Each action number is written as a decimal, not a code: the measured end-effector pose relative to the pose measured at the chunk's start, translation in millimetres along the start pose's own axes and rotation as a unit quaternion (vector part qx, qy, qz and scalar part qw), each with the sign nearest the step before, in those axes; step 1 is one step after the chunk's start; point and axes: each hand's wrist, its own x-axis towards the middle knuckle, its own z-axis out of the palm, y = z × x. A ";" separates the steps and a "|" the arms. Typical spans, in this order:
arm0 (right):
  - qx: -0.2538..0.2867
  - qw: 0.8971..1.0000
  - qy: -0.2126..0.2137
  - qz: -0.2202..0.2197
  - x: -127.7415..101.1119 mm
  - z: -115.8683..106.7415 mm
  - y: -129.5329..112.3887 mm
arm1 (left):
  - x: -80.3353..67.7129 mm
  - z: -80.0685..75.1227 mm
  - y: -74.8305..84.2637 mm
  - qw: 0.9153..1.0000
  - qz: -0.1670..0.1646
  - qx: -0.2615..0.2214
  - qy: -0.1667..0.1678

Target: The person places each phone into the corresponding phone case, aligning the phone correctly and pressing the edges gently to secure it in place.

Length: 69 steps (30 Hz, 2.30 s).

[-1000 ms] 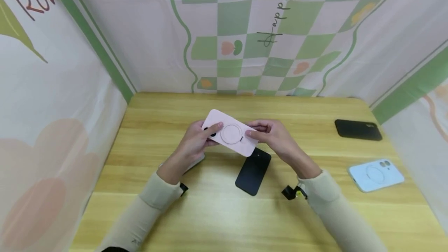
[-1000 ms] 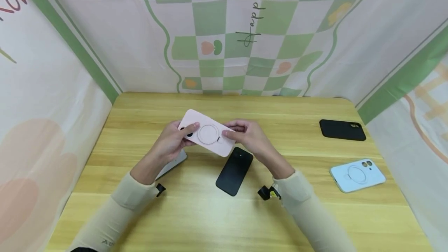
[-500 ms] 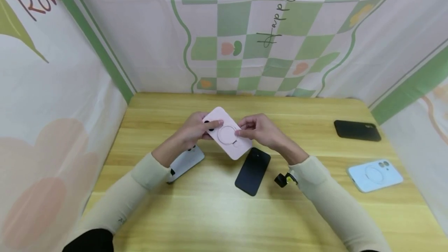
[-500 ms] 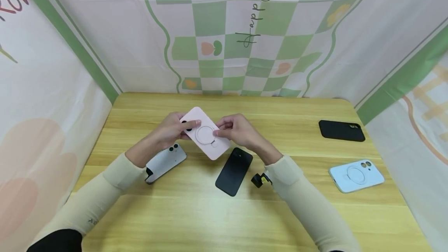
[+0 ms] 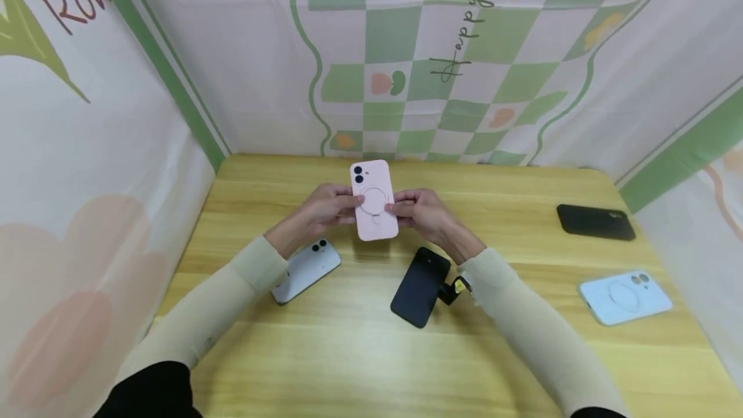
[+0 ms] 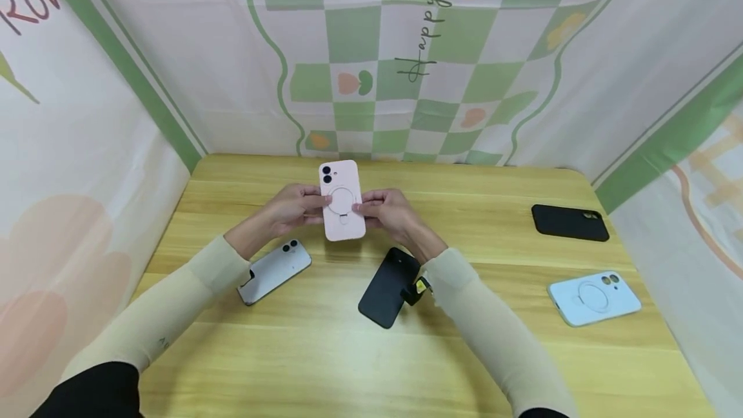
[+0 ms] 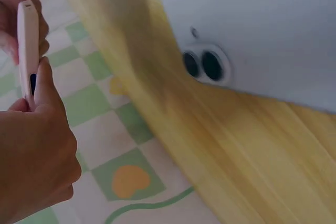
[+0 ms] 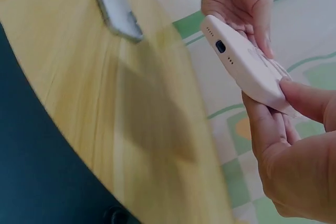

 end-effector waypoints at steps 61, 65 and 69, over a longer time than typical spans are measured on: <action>-0.391 0.916 0.059 0.060 44.5 -1.3 20.9 | 66.0 5.6 -19.6 0.911 0.034 0.399 0.096; -0.420 0.904 0.063 0.045 43.7 -1.3 21.2 | 65.2 7.0 -18.8 0.903 0.036 0.417 0.099; -0.430 0.900 0.064 0.031 42.0 -2.4 21.3 | 63.2 7.4 -17.4 0.898 0.046 0.425 0.101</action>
